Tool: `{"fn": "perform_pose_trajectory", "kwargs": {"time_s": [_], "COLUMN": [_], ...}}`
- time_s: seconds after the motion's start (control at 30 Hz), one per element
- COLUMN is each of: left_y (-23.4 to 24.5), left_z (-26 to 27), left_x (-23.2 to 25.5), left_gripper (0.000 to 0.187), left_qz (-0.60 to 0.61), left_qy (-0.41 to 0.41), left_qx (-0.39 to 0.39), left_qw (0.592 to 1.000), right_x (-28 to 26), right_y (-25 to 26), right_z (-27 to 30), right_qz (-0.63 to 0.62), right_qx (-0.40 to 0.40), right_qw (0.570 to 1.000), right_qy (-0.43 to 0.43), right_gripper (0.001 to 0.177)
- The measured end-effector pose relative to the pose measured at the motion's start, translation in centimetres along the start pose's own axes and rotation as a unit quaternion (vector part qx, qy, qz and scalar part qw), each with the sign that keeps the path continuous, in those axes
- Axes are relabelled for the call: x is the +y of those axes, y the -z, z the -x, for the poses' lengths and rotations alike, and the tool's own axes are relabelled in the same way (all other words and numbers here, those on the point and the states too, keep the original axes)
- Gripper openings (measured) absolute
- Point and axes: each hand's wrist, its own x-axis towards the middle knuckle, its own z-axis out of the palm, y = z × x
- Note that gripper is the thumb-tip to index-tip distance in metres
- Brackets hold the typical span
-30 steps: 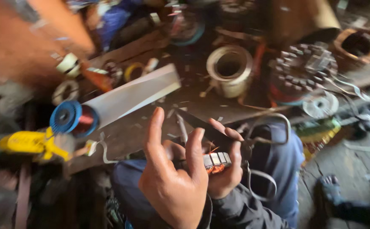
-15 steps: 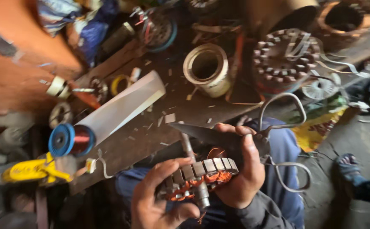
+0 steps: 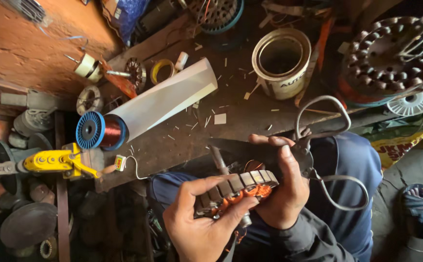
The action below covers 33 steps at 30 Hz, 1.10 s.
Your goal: The person uses a flat metal tool to press and adjust copper windings on a circular motor stator. They rotate the stator to access different slots and continue pressing the windings into place.
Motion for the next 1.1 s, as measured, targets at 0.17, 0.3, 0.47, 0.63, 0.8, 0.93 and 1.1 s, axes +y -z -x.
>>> {"fn": "perform_pose_trajectory", "kwargs": {"time_s": [0.17, 0.3, 0.47, 0.63, 0.8, 0.93, 1.1], "left_y": [0.8, 1.6, 2.0, 2.4, 2.9, 2.4, 3.0], "left_z": [0.1, 0.1, 0.6, 1.0, 0.8, 1.1, 1.6], "left_x": [-0.1, -0.2, -0.3, 0.2, 0.2, -0.3, -0.3], "left_gripper": [0.045, 0.048, 0.048, 0.048, 0.048, 0.050, 0.054], "left_qz": [0.001, -0.084, -0.052, -0.055, -0.065, -0.078, -0.091], "left_qy": [-0.057, -0.127, -0.134, -0.165, -0.185, -0.184, -0.193], "left_qx": [0.010, 0.051, 0.102, 0.138, 0.163, 0.218, 0.202], "left_qw": [0.998, 0.987, 0.984, 0.975, 0.967, 0.955, 0.956], "right_x": [0.6, 1.2, -0.9, -3.5, -6.0, -4.5, -3.6], "right_y": [0.7, 2.0, 3.9, 5.1, 6.6, 6.1, 4.4], "right_z": [0.2, -2.0, -2.8, 0.4, 4.3, 4.1, 5.1], "right_qz": [0.058, 0.025, 0.082, 0.032, -0.145, -0.145, -0.150], "right_qx": [-0.054, -0.108, -0.064, -0.022, 0.022, -0.036, -0.029], "right_qw": [0.995, 0.978, 0.946, 0.971, 0.988, 0.985, 0.984], "right_qy": [0.068, 0.174, 0.306, 0.236, -0.052, -0.082, -0.088], "right_gripper": [0.036, 0.037, 0.045, 0.038, 0.020, 0.023, 0.028]}}
